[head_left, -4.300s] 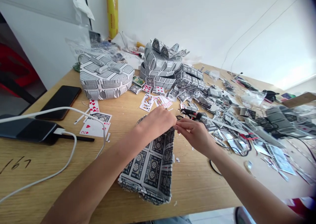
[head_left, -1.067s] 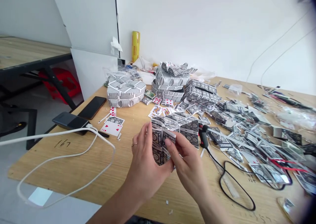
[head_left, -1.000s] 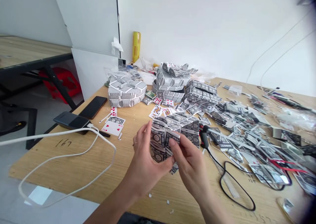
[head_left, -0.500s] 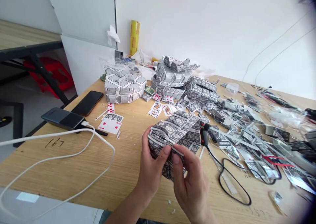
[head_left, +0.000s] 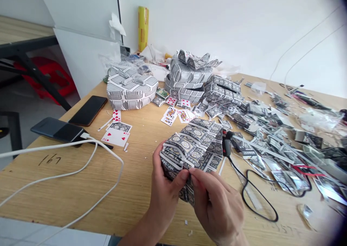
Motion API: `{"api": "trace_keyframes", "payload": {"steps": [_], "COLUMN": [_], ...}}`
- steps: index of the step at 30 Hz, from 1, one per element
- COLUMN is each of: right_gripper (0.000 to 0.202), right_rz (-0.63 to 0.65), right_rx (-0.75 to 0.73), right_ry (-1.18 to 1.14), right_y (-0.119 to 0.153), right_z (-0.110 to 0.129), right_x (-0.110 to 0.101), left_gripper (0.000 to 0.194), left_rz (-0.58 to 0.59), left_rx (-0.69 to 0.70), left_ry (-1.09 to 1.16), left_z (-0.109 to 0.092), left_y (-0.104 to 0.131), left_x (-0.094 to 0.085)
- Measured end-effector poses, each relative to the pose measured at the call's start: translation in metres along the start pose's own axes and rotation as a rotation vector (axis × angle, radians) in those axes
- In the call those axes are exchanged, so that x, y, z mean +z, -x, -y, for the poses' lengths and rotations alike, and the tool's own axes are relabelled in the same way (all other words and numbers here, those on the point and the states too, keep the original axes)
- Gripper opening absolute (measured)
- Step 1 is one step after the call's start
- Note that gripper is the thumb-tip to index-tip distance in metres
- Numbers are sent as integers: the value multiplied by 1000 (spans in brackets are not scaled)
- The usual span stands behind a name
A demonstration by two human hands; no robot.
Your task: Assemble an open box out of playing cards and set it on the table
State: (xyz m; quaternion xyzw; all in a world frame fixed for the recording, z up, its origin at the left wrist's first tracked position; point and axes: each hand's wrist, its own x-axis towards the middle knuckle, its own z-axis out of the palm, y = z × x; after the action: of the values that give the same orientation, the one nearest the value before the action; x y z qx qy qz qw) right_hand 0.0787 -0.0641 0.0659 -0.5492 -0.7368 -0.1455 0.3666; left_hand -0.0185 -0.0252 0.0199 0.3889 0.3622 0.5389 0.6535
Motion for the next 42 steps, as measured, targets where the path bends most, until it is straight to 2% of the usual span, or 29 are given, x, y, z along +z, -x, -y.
{"api": "trace_keyframes", "payload": {"steps": [8, 15, 19, 23, 28, 34, 42], "right_gripper": [12, 11, 20, 19, 6, 6, 10], "right_rz": [18, 135, 110, 43, 14, 22, 38], "right_rx": [142, 21, 37, 122, 258, 225, 234], "right_ry": [-10, 26, 15, 9, 22, 6, 112], "right_y": [5, -5, -4, 0, -1, -6, 0], "right_z": [2, 0, 1, 6, 16, 18, 23], "right_x": [-2, -15, -15, -11, -4, -3, -9], "left_gripper": [73, 68, 62, 53, 62, 65, 59], "left_rz": [-25, -24, -2, 2, 64, 14, 1], "left_rx": [-11, 12, -1, 0, 1, -47, -55], "left_ry": [-44, 11, -43, -63, 54, 122, 106], "left_z": [2, 5, 1, -1, 2, 2, 0], "left_y": [3, 2, 3, 6, 8, 9, 10], "left_x": [1, -1, -2, -1, 0, 2, 2]}}
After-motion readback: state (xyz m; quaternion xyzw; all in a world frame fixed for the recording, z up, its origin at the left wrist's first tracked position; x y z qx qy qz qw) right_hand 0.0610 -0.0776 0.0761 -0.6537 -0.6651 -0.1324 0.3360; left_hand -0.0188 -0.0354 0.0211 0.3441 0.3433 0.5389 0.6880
